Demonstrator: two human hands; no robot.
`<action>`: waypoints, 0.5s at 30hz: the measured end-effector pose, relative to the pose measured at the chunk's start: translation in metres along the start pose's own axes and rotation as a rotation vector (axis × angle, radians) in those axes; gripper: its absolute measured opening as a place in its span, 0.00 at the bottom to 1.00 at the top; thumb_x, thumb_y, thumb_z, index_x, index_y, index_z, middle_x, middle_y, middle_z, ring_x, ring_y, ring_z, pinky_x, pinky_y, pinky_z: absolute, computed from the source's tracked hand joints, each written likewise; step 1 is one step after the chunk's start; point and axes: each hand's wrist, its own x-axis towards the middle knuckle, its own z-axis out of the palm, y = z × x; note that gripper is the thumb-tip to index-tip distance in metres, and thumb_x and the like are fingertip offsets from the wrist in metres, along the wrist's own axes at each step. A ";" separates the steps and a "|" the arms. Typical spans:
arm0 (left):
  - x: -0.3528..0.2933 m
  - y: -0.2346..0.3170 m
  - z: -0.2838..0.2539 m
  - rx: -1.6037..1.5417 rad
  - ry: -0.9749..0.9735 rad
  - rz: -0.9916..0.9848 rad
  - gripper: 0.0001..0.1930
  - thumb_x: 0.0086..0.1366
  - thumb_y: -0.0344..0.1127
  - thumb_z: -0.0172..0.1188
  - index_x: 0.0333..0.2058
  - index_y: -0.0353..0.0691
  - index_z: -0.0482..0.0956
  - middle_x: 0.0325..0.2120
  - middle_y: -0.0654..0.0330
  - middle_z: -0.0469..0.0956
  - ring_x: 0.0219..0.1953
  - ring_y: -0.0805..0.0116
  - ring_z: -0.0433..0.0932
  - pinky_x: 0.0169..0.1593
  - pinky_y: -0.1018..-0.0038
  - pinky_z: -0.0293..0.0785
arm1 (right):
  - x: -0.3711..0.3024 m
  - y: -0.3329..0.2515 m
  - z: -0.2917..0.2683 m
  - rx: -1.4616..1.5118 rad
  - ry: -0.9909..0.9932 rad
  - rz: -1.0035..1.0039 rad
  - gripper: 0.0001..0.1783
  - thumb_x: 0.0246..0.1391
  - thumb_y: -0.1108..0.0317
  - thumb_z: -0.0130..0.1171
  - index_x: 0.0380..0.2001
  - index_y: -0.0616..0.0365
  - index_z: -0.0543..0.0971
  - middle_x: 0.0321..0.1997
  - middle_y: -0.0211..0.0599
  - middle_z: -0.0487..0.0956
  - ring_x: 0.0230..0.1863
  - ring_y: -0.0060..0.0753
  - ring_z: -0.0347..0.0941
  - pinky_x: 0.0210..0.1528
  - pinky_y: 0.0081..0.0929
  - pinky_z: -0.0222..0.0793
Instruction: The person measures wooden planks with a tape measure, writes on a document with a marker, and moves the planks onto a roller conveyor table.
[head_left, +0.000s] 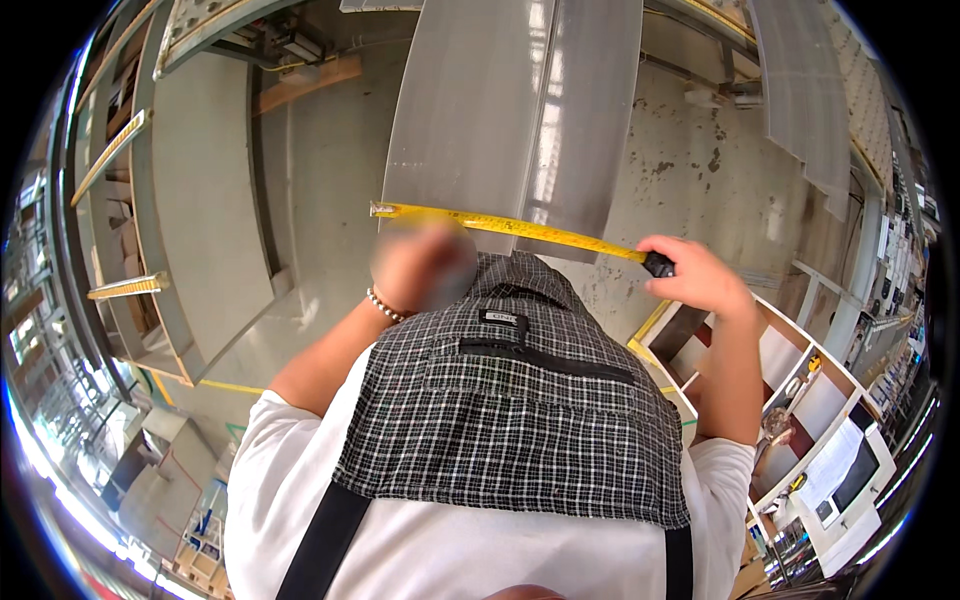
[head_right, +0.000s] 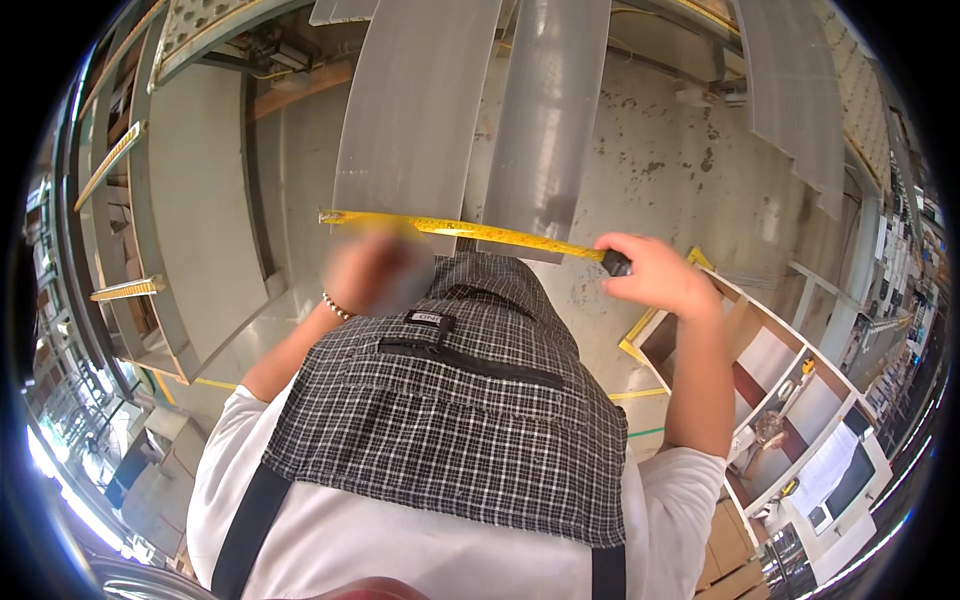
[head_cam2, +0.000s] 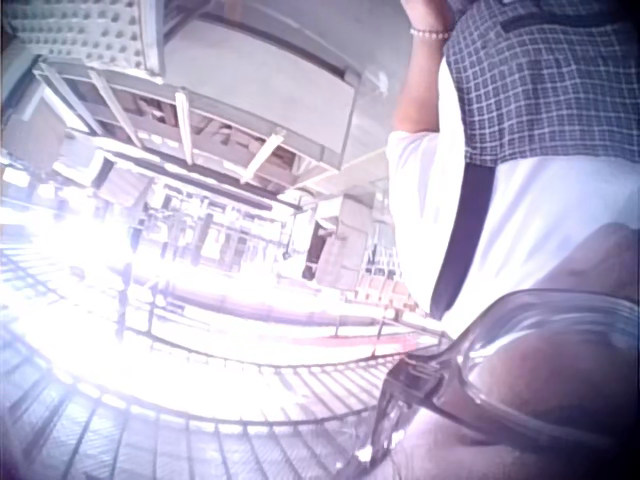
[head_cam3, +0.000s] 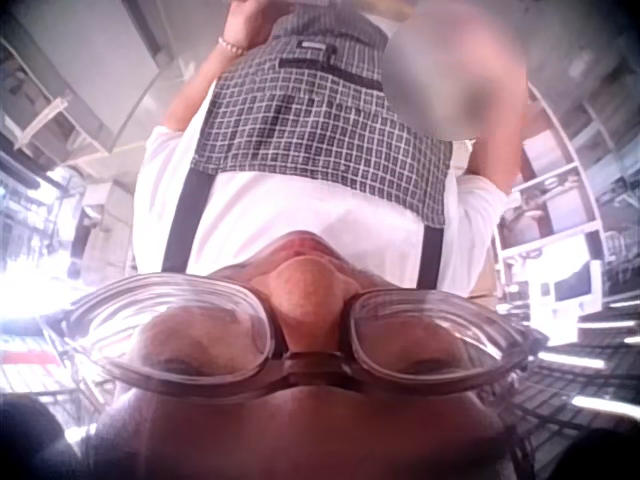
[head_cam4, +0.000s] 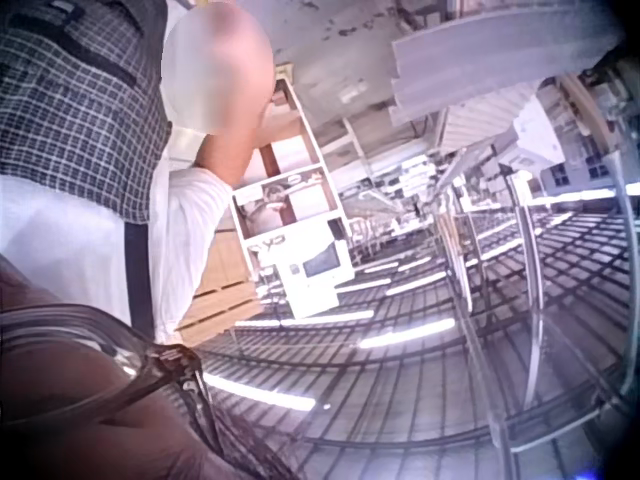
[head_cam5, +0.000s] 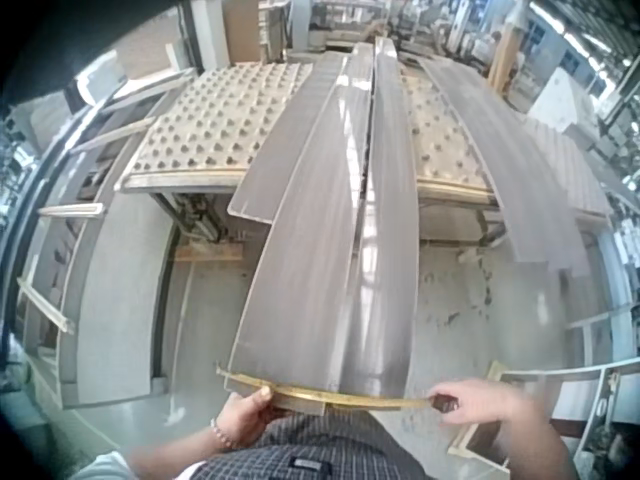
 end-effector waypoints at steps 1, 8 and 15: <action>0.004 0.007 -0.003 0.053 0.025 0.054 0.07 0.52 0.29 0.63 0.29 0.45 0.74 0.22 0.63 0.74 0.22 0.66 0.74 0.28 0.72 0.72 | -0.006 -0.001 -0.006 -0.027 0.023 -0.007 0.26 0.40 0.66 0.62 0.46 0.59 0.73 0.39 0.43 0.77 0.41 0.40 0.73 0.44 0.31 0.69; 0.005 0.006 0.004 0.071 0.052 0.071 0.09 0.50 0.29 0.64 0.29 0.45 0.74 0.22 0.63 0.75 0.21 0.63 0.74 0.26 0.70 0.71 | -0.034 -0.032 -0.031 -0.164 0.061 -0.046 0.25 0.40 0.64 0.61 0.45 0.59 0.74 0.40 0.47 0.76 0.44 0.49 0.71 0.47 0.36 0.67; 0.004 0.010 0.004 0.037 0.045 -0.008 0.10 0.50 0.28 0.64 0.32 0.43 0.73 0.22 0.63 0.75 0.22 0.62 0.75 0.26 0.69 0.71 | -0.041 -0.031 -0.026 -0.202 0.142 -0.086 0.25 0.41 0.62 0.60 0.45 0.58 0.75 0.40 0.49 0.77 0.44 0.51 0.72 0.46 0.38 0.67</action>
